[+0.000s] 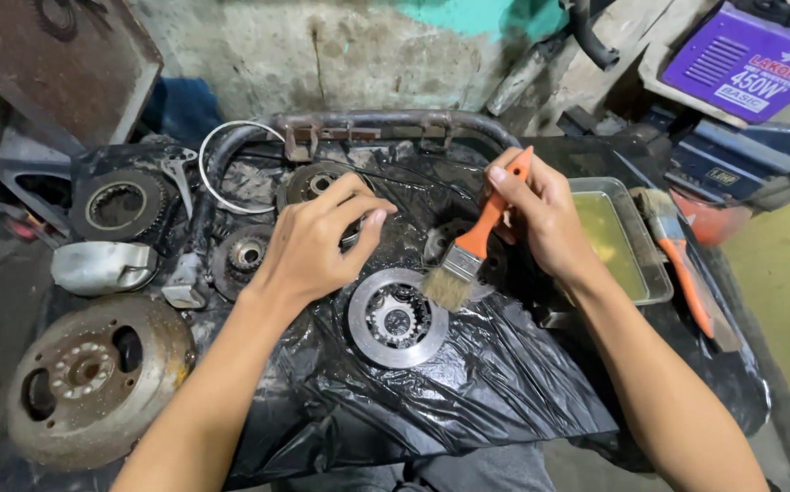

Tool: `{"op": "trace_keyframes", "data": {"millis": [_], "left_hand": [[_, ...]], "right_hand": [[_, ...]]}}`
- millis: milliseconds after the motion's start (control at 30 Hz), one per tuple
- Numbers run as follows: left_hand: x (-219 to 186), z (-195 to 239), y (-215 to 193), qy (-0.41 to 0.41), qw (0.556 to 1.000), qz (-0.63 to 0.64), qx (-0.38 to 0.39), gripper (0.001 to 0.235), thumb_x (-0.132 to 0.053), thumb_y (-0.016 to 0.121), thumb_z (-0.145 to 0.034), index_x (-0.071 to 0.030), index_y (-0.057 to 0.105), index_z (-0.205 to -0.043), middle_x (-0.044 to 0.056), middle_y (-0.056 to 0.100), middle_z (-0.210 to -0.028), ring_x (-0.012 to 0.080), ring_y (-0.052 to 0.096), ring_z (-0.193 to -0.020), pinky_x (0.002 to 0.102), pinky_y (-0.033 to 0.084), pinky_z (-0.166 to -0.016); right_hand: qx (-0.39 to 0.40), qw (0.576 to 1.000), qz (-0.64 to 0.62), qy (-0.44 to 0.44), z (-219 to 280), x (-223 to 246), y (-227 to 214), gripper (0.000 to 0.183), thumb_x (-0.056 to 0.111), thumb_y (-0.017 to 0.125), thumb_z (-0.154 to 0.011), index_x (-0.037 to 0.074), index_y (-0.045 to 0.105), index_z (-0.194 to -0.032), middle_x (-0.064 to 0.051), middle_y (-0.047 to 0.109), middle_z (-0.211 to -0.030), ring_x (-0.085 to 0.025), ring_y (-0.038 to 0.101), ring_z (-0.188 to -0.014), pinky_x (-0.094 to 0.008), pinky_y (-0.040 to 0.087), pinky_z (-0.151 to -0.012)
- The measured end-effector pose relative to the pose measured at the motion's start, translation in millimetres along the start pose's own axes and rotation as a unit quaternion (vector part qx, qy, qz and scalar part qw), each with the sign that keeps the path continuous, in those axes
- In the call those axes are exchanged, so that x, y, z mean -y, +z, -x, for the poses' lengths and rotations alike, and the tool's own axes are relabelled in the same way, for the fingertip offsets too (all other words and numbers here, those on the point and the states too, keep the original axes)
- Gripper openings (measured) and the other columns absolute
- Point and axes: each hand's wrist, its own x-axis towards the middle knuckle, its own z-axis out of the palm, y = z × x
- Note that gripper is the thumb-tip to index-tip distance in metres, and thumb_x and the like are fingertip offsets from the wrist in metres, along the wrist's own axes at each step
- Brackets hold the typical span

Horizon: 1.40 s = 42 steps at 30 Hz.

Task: Clean motorcycle clutch components using a brush and solvent

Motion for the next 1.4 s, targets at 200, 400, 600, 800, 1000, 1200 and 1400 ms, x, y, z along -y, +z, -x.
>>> {"op": "trace_keyframes", "data": {"millis": [200, 400, 600, 800, 1000, 1200, 1400], "left_hand": [[-4.3, -1.5, -1.2, -0.003, 1.000, 0.004, -0.001, 0.027, -0.030, 0.057, -0.111, -0.018, 0.081, -0.108, 0.001, 0.073, -0.099, 0.0334, 0.073, -0.064, 0.041, 0.060, -0.059], [-2.9, -0.1, -4.4, -0.007, 1.000, -0.006, -0.002, 0.026, -0.031, 0.058, -0.111, -0.019, 0.080, -0.108, 0.001, 0.074, -0.101, 0.0348, 0.074, -0.070, 0.042, 0.061, -0.062], [-5.2, 1.2, -1.8, -0.016, 1.000, 0.007, 0.000, 0.029, -0.031, 0.056, -0.112, -0.018, 0.081, -0.109, 0.002, 0.074, -0.101, 0.0349, 0.073, -0.067, 0.043, 0.060, -0.060], [-7.3, 0.6, -5.7, -0.024, 1.000, 0.019, -0.004, 0.031, -0.030, 0.054, -0.112, -0.016, 0.082, -0.109, 0.004, 0.074, -0.100, 0.0345, 0.073, -0.067, 0.042, 0.060, -0.060], [-4.3, 0.8, -7.7, -0.020, 1.000, 0.000, -0.021, 0.030, -0.030, 0.054, -0.113, -0.018, 0.081, -0.112, 0.001, 0.073, -0.102, 0.0324, 0.073, -0.068, 0.039, 0.060, -0.062], [-4.4, 0.1, -9.9, -0.020, 0.999, 0.006, -0.037, 0.032, -0.029, 0.052, -0.114, -0.018, 0.081, -0.113, 0.000, 0.072, -0.102, 0.0311, 0.069, -0.061, 0.038, 0.058, -0.059], [-6.1, -0.6, -12.7, -0.012, 0.999, 0.001, -0.041, 0.029, -0.027, 0.054, -0.113, -0.018, 0.081, -0.113, 0.002, 0.073, -0.103, 0.0329, 0.069, -0.059, 0.039, 0.058, -0.057]], "right_hand": [[-0.043, 0.999, 0.012, 0.012, -5.3, -7.7, 1.8, 0.025, 0.023, 0.065, -0.112, 0.003, 0.065, -0.097, -0.005, 0.050, -0.062, -0.012, 0.051, -0.043, -0.023, 0.041, -0.038], [-0.084, 0.995, 0.043, 0.029, 1.6, 6.5, 13.1, 0.024, 0.023, 0.064, -0.114, 0.006, 0.064, -0.097, -0.004, 0.047, -0.061, -0.012, 0.049, -0.045, -0.024, 0.041, -0.039], [-0.110, 0.991, 0.060, 0.039, 1.8, 4.0, 14.0, 0.023, 0.024, 0.065, -0.115, 0.007, 0.066, -0.100, -0.005, 0.047, -0.057, -0.014, 0.049, -0.043, -0.025, 0.042, -0.040], [-0.134, 0.988, 0.064, 0.050, 3.9, -2.0, 15.4, 0.022, 0.023, 0.065, -0.115, 0.006, 0.067, -0.100, -0.006, 0.048, -0.055, -0.014, 0.050, -0.041, -0.026, 0.043, -0.039], [-0.179, 0.980, 0.082, 0.037, 9.3, 2.7, 23.4, 0.019, 0.022, 0.069, -0.113, 0.006, 0.070, -0.104, -0.005, 0.052, -0.061, -0.012, 0.055, -0.047, -0.025, 0.045, -0.042], [-0.184, 0.976, 0.106, 0.042, 16.3, -0.6, 28.9, 0.018, 0.020, 0.070, -0.113, 0.004, 0.071, -0.104, -0.004, 0.054, -0.064, -0.011, 0.056, -0.048, -0.025, 0.045, -0.042], [-0.157, 0.984, 0.061, 0.059, 16.9, 3.2, 38.8, 0.021, 0.020, 0.067, -0.113, 0.001, 0.068, -0.105, -0.010, 0.052, -0.054, -0.018, 0.053, -0.032, -0.029, 0.043, -0.030]]}}
